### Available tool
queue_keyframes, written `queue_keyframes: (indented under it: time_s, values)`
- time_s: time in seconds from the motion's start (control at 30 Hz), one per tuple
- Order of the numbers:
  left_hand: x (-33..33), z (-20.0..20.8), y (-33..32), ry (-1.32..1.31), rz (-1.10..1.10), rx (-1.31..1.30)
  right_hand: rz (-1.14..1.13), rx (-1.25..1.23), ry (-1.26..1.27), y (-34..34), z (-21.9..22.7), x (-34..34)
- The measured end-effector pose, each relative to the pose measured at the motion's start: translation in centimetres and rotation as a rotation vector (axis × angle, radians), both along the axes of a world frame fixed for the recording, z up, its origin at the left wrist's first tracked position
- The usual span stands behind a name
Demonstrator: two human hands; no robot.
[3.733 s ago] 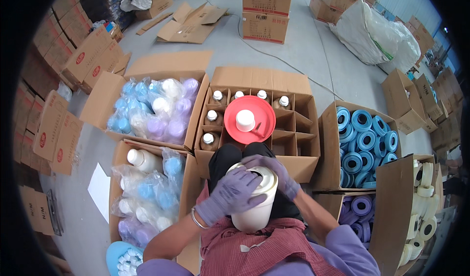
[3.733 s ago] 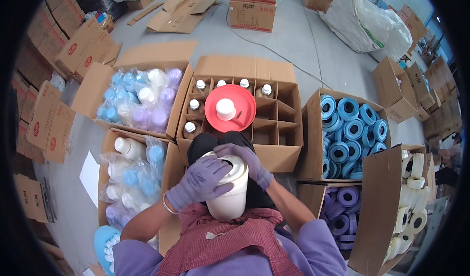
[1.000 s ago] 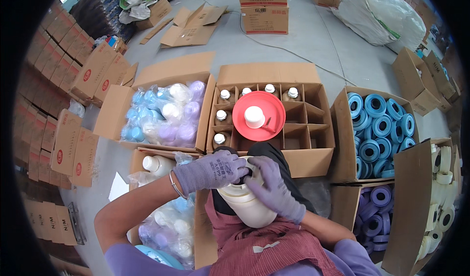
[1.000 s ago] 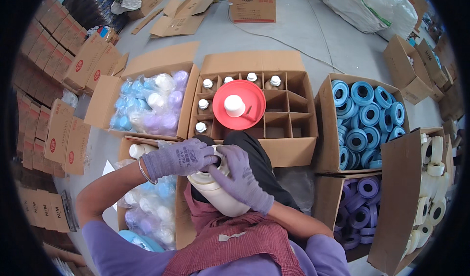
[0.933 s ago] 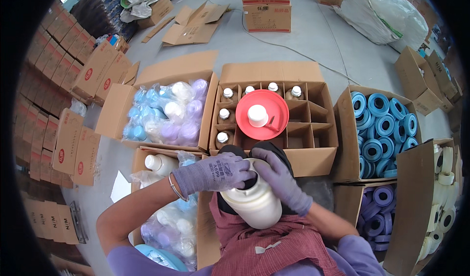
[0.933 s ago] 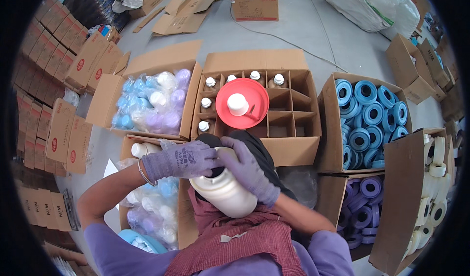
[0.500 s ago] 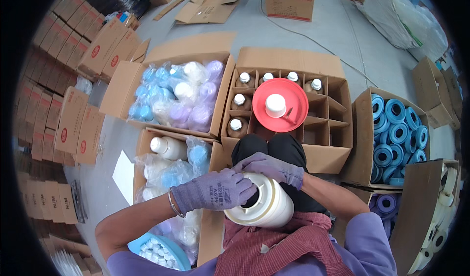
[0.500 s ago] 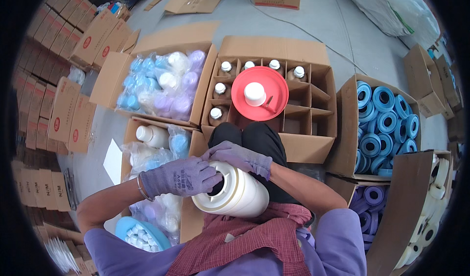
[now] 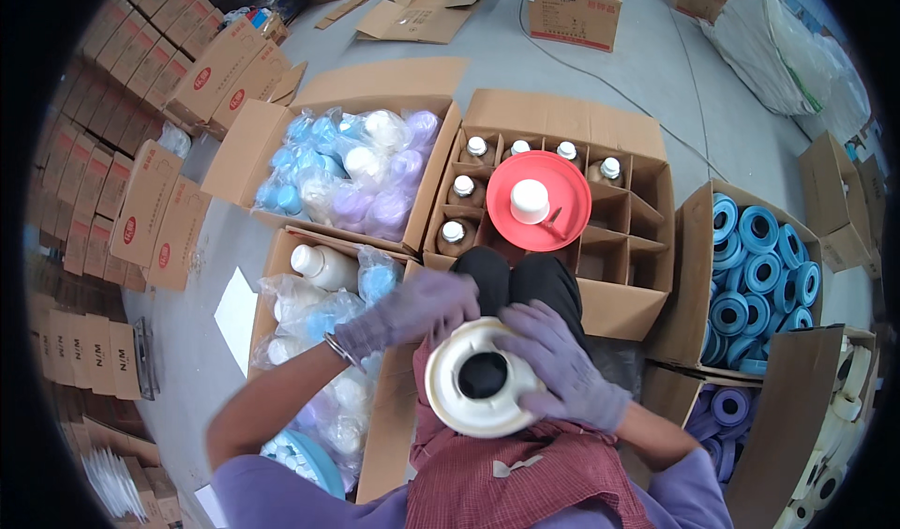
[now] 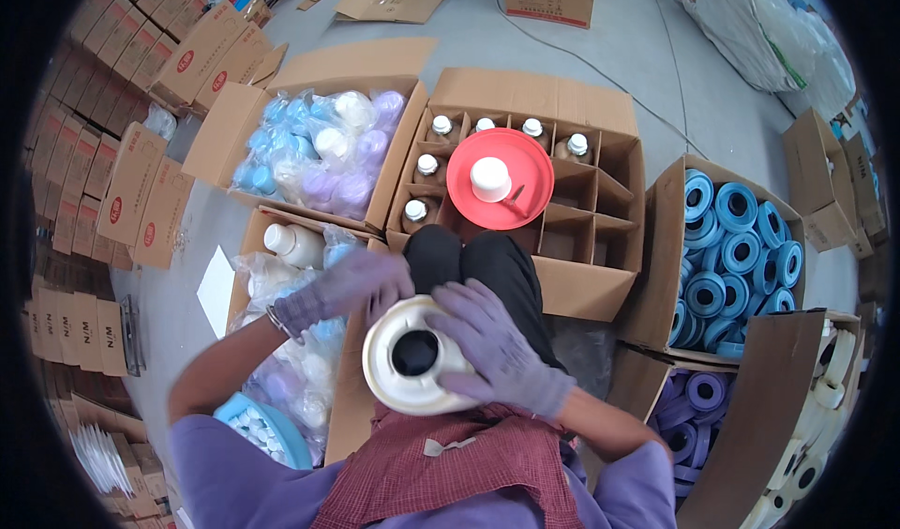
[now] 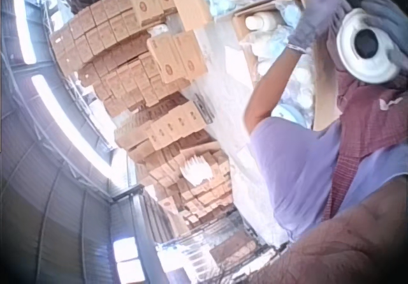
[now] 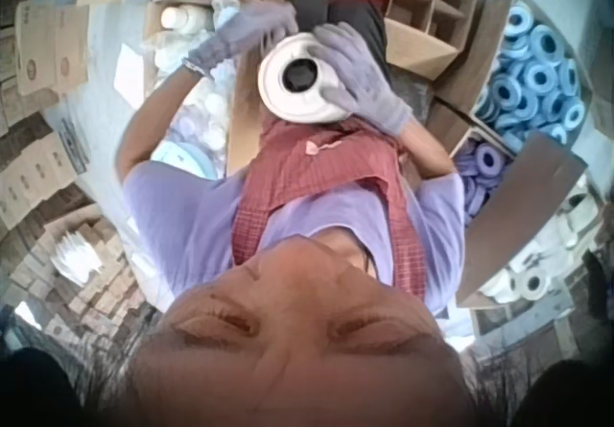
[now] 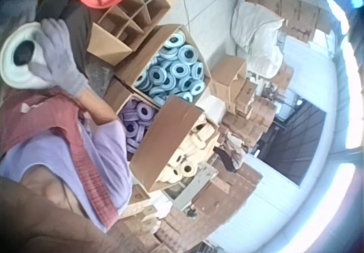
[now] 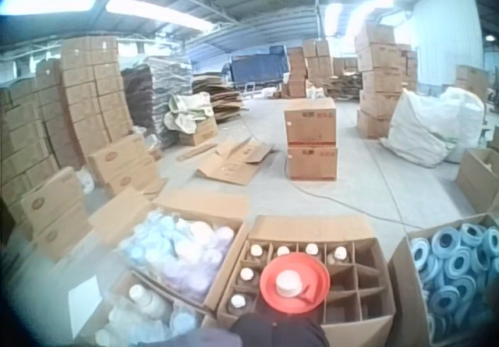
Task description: The person assembles thermos flasks by inserting a white cap into the opening, placing a colored ring on top, and then wrapping each unit in a clear plastic bag. The person repeats this process for multiple thermos units in a warehouse setting.
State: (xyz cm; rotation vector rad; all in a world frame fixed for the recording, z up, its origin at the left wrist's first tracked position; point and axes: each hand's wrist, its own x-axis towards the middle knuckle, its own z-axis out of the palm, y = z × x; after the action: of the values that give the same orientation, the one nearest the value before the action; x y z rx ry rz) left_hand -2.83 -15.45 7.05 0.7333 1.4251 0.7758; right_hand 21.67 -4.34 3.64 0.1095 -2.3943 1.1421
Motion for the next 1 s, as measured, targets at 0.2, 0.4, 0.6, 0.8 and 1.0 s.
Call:
queue_keyframes:
  time_s: [0.2,0.4,0.6,0.8,1.0]
  values:
    - [8.9,-10.2,0.3,0.094,-0.181,0.548,0.325,0.518,-0.092,1.3,4.7,6.6]
    - [10.9,-13.5,-2.6,0.959,-0.048,0.831,0.200,0.378,-0.242,-1.9,2.6,5.7]
    - [18.5,-6.1,-9.7,0.601,0.035,0.450,-0.308,-0.444,-0.539,1.9,-1.0,3.7]
    - [8.5,-7.5,-7.6,0.057,0.319,0.223,0.089,0.078,-0.298,3.0,1.6,0.8]
    - [13.3,-6.4,-8.4,0.508,0.255,0.279,0.076,-0.351,-0.495,3.0,0.2,-1.5]
